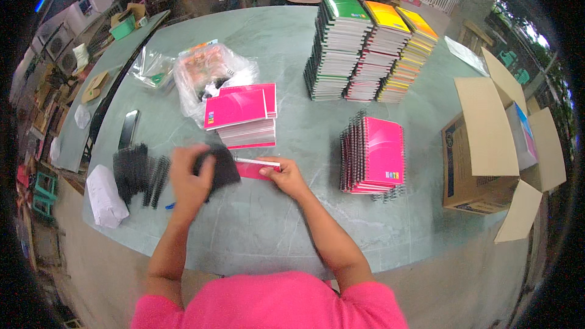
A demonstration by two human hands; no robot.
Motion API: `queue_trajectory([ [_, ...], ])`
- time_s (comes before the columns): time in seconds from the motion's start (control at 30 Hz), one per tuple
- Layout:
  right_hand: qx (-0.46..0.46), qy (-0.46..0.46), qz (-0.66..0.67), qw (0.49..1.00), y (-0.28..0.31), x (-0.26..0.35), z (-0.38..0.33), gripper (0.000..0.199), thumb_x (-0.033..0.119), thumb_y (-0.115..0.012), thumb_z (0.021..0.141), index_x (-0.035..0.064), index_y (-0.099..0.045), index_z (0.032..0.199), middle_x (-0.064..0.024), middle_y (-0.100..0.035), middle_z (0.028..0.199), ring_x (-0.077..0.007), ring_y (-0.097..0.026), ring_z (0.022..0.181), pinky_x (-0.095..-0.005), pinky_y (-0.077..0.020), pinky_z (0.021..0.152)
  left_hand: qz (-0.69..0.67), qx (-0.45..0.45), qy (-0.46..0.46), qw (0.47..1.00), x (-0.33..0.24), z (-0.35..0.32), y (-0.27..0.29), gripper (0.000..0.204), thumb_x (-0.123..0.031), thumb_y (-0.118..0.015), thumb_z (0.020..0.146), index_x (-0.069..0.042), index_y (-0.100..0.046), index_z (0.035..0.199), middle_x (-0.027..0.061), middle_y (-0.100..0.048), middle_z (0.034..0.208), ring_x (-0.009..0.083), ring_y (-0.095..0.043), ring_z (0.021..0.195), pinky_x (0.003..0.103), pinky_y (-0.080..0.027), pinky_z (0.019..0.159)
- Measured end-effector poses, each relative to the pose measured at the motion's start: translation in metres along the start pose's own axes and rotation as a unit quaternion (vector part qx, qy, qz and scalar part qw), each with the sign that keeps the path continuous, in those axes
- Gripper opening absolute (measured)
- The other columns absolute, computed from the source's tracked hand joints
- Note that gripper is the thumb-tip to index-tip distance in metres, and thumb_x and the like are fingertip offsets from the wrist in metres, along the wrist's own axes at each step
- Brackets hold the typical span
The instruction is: The person threads a plastic spiral through the pre-punched holes of small notebooks, manually rotating the spiral until it spans the length of the spine. They pick up individual notebooks from a stack, insert the binding, and then place the finished notebooks into a new stack.
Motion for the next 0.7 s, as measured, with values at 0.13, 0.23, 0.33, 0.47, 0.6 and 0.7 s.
queue_trajectory([
  [0.13, 0.002, 0.012, 0.008, 1.0, -0.001, 0.007, -0.003, 0.021, 0.008, -0.065, 0.083, 0.0029, -0.066, 0.104, 0.0003, -0.065, 0.091, -0.0065, -0.055, 0.078, -0.0216, -0.0453, 0.07, -0.04, 0.201, 0.019, 0.979, 0.016, -0.03, -0.049, 0.027, -0.01, -0.067, 0.073, -0.01, -0.061, 0.1, 0.0139, -0.054, 0.089, 0.0313, -0.056, 0.086, 0.037, -0.046, 0.075],
  [0.23, 0.004, 0.007, 0.015, 1.0, 0.001, 0.005, -0.003, 0.023, 0.011, -0.066, 0.083, 0.0017, -0.065, 0.103, -0.0014, -0.066, 0.094, -0.0079, -0.057, 0.083, -0.0235, -0.0458, 0.075, -0.006, -0.011, 0.037, 0.999, 0.011, 0.002, -0.006, 0.027, -0.012, -0.067, 0.073, -0.01, -0.06, 0.099, 0.0136, -0.054, 0.089, 0.0317, -0.056, 0.086, 0.037, -0.046, 0.075],
  [0.33, 0.011, -0.005, 0.014, 1.0, 0.0, 0.004, -0.003, 0.023, 0.013, -0.066, 0.083, 0.0017, -0.066, 0.103, -0.0016, -0.066, 0.094, -0.0084, -0.057, 0.085, -0.024, -0.0458, 0.076, 0.011, 0.157, 0.033, 0.987, 0.017, -0.023, -0.046, 0.026, -0.011, -0.067, 0.073, -0.007, -0.06, 0.098, 0.0129, -0.056, 0.089, 0.0306, -0.056, 0.084, 0.036, -0.046, 0.074],
  [0.47, -0.017, 0.003, -0.001, 1.0, 0.006, 0.002, 0.001, 0.023, 0.015, -0.066, 0.083, 0.0019, -0.066, 0.102, -0.0012, -0.065, 0.093, -0.0085, -0.057, 0.083, -0.0239, -0.0457, 0.075, 0.028, -0.012, -0.015, 0.999, 0.016, -0.009, -0.015, 0.028, -0.012, -0.068, 0.073, -0.012, -0.059, 0.099, 0.012, -0.055, 0.083, 0.0346, -0.056, 0.083, 0.04, -0.046, 0.068],
  [0.6, -0.034, -0.001, 0.029, 0.999, 0.007, -0.009, 0.001, 0.022, 0.016, -0.065, 0.084, 0.0015, -0.065, 0.101, -0.0013, -0.065, 0.092, -0.0088, -0.057, 0.082, -0.0243, -0.0462, 0.073, -0.015, 0.23, 0.02, 0.973, 0.016, -0.032, -0.057, 0.029, -0.014, -0.068, 0.073, -0.01, -0.059, 0.101, 0.0139, -0.055, 0.085, 0.0356, -0.055, 0.088, 0.041, -0.046, 0.074],
  [0.7, -0.045, 0.021, -0.008, 0.999, 0.011, -0.004, -0.004, 0.023, 0.017, -0.065, 0.084, 0.0014, -0.065, 0.101, -0.0017, -0.065, 0.091, -0.0087, -0.057, 0.08, -0.0244, -0.0467, 0.072, -0.073, 0.275, 0.023, 0.958, 0.013, -0.035, -0.059, 0.03, -0.013, -0.067, 0.073, -0.006, -0.06, 0.102, 0.0147, -0.054, 0.093, 0.0347, -0.055, 0.09, 0.039, -0.045, 0.08],
])
Point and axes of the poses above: each hand's wrist, its own z-axis towards the middle knuckle, its own y-axis out of the back of the hand, x = y × z, the point moved 8 cm from there along z, towards the middle knuckle
